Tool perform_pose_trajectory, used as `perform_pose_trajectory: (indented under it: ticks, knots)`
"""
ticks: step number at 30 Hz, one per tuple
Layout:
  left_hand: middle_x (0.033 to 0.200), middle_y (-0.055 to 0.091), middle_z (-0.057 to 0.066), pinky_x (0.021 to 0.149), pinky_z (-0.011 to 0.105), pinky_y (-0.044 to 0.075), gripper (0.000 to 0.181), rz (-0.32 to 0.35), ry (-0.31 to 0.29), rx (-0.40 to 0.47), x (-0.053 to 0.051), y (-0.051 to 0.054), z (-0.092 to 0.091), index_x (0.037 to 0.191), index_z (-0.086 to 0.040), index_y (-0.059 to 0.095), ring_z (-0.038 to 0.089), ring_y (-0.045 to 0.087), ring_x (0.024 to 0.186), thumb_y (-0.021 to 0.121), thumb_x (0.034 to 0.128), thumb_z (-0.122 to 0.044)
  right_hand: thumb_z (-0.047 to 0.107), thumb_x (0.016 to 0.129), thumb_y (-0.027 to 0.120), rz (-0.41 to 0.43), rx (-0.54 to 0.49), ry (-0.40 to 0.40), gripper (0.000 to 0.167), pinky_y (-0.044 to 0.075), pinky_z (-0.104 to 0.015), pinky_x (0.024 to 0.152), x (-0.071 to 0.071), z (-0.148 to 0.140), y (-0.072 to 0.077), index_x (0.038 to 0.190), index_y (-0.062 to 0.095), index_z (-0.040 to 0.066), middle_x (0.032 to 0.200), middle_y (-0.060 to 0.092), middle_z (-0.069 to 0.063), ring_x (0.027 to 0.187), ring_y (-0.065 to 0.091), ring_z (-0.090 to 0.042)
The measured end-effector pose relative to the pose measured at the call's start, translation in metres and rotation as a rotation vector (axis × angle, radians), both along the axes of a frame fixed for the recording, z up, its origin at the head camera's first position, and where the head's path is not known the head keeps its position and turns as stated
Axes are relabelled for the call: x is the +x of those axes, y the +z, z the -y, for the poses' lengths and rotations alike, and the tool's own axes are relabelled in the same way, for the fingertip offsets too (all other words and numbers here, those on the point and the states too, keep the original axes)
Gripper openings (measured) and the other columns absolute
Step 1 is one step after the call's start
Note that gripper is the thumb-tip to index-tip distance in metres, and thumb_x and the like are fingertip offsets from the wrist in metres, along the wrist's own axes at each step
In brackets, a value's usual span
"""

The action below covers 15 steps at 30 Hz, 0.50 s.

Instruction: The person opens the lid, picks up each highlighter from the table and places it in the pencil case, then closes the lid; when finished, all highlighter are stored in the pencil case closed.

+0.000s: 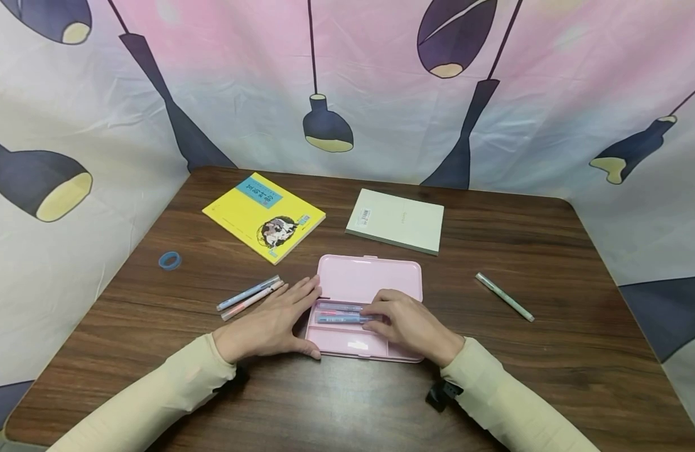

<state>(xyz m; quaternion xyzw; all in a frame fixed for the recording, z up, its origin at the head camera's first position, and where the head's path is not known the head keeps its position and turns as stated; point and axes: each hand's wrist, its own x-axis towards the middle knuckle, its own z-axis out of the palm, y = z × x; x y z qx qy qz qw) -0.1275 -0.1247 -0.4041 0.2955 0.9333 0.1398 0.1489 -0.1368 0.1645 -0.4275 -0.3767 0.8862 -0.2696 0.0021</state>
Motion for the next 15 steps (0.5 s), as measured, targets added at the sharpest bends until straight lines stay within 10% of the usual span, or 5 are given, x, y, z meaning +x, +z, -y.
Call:
perform_pose_trajectory:
  ticks: [15]
  knots:
    - [0.166, 0.015, 0.012, 0.121, 0.054, 0.013, 0.115, 0.002, 0.003, -0.004, 0.0003, 0.0003, -0.0003, 0.156, -0.003, 0.029, 0.03, 0.013, 0.153, 0.074, 0.0736, -0.07, 0.019, 0.092, 0.073, 0.012, -0.016, 0.002, 0.021, 0.05, -0.024, 0.076, 0.0017, -0.0031, 0.0001, 0.113, 0.076, 0.017, 0.097, 0.063, 0.011, 0.086, 0.056, -0.004]
